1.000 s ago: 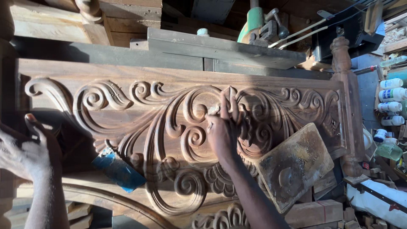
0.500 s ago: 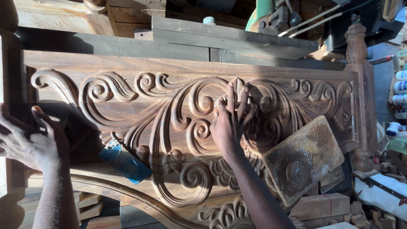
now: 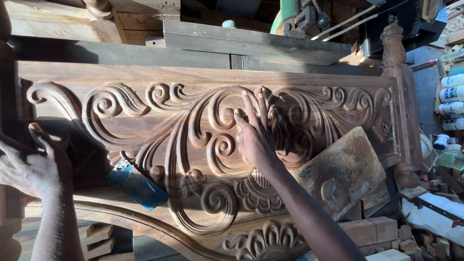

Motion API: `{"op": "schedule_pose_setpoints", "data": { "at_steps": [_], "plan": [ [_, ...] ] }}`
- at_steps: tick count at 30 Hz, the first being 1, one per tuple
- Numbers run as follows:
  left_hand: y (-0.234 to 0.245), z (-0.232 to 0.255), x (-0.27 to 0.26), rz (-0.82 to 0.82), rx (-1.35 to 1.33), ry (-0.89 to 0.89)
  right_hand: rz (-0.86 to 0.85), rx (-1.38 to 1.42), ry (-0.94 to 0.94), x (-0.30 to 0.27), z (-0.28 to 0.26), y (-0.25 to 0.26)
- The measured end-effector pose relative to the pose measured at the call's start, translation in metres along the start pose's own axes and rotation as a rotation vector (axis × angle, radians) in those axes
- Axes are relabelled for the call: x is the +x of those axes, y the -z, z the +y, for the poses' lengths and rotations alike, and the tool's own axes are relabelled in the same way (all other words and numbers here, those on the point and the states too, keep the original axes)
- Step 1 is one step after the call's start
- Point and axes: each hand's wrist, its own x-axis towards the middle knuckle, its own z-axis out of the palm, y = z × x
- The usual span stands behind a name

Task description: The person sands the intricate floral carvings on a large wooden headboard, using a handheld sanding block to reach the curved surfaces and edges.

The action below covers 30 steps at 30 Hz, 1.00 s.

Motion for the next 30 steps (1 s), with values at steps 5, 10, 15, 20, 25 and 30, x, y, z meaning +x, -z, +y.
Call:
{"op": "schedule_pose_setpoints", "data": {
  "at_steps": [5,10,15,20,25,30],
  "plan": [
    [0.025,0.016,-0.006,-0.074,-0.021,0.032,-0.086,-0.105,0.053,0.002,0.007,0.004],
    [0.034,0.026,-0.005,-0.104,-0.035,0.06,-0.163,-0.156,0.123,0.004,0.014,0.019],
    [0.017,0.017,-0.001,-0.197,-0.06,0.195,-0.017,-0.041,-0.012,0.006,0.013,0.021],
    [-0.001,-0.005,0.004,-0.155,-0.005,0.09,0.051,0.025,-0.061,0.0,-0.002,0.003],
    [-0.003,-0.008,0.0,-0.109,-0.003,0.031,0.073,0.068,-0.034,-0.012,-0.009,0.002],
    [0.019,0.016,-0.003,-0.19,-0.055,0.184,-0.022,0.694,-0.084,-0.061,0.0,0.023]
  ]
}}
